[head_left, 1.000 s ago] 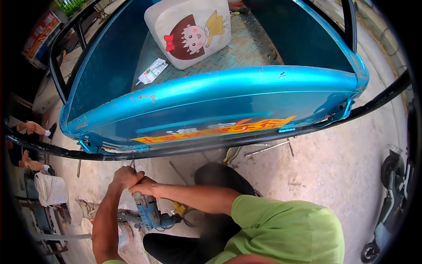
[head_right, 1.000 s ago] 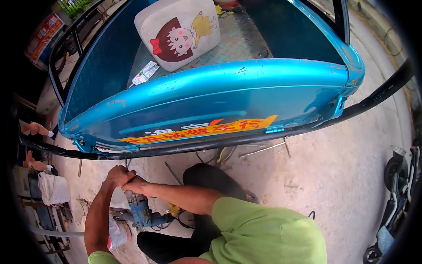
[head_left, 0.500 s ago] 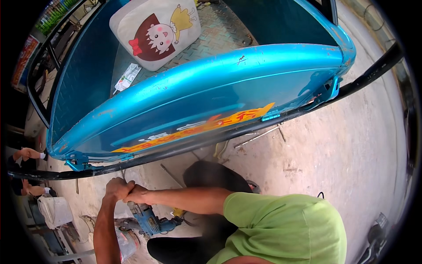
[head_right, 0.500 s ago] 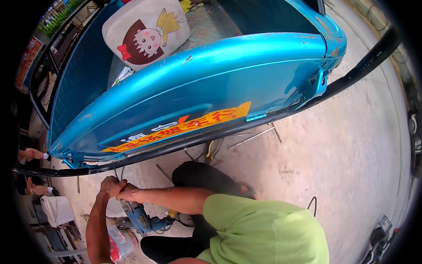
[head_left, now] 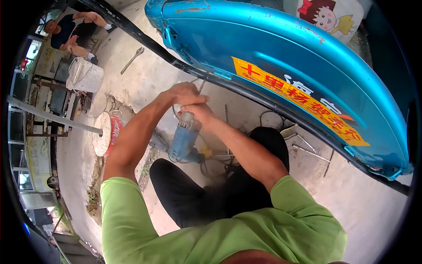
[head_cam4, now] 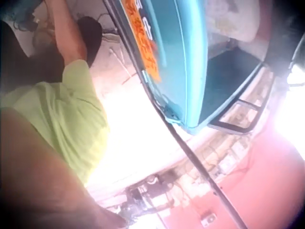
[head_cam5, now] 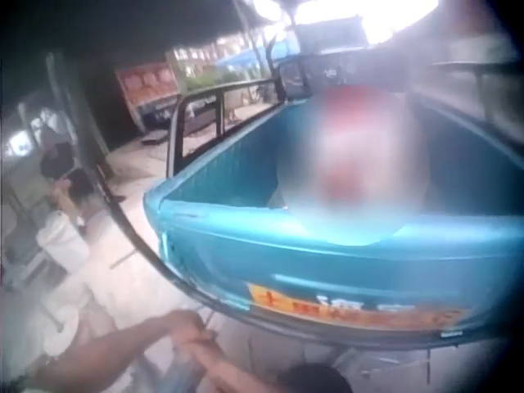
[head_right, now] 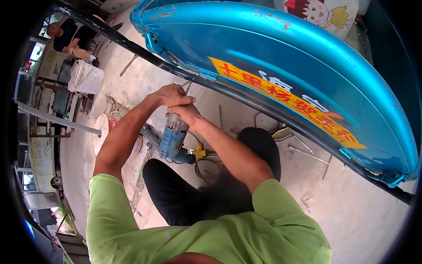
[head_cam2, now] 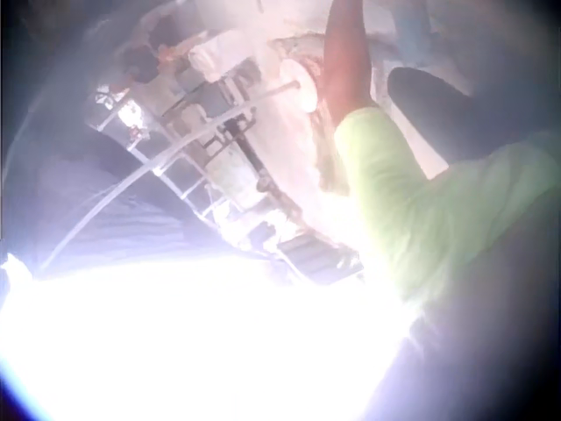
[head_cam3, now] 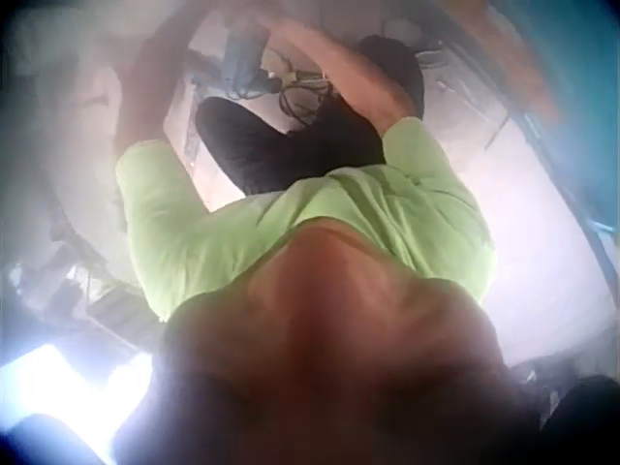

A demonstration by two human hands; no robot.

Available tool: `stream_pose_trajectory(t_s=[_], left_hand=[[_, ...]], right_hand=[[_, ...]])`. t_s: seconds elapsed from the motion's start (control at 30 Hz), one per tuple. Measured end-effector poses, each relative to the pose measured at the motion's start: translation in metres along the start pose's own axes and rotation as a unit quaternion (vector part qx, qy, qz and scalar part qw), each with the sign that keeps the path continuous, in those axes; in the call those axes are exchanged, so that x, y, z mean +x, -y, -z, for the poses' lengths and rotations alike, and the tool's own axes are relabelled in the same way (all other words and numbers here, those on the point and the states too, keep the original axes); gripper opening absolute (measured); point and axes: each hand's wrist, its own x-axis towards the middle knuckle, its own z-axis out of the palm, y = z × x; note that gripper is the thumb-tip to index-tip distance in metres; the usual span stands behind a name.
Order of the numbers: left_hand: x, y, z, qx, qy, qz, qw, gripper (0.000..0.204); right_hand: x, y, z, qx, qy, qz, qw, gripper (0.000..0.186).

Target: The person aligns the rear panel of a blue vehicle, gestures by hand, and drills holes into the metal panel using an electric drill.

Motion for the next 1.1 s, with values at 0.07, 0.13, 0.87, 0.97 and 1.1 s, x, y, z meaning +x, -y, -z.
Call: stream_pose_trajectory(t_s=[0.07, 0.13, 0.87, 0.97, 1.1], left_hand=[[-0.023, 0.008, 0.004, -0.106, -0.001, 0.042, 0.993, 0.066], [-0.052, 0.052, -0.024, -0.293, -0.062, 0.03, 0.954, 0.064], [-0.127, -0.029, -0.297, -0.857, -0.229, -0.076, 0.455, 0.07], [-0.13, -0.032, -0.289, -0.877, -0.184, -0.095, 0.435, 0.066], [-0.138, -0.025, -0.294, -0.875, -0.199, -0.096, 0.432, 0.06]], right_hand=[[-0.006, 0.007, -0.007, -0.001, -0.028, -0.054, 0.998, 0.026], [-0.009, 0.011, -0.01, -0.019, -0.038, -0.078, 0.996, 0.029], [-0.014, 0.007, -0.003, -0.08, -0.099, -0.125, 0.984, 0.047], [-0.046, 0.041, -0.016, -0.414, -0.161, -0.135, 0.886, 0.054], [-0.099, 0.171, -0.106, -0.687, 0.063, -0.034, 0.723, 0.053]])
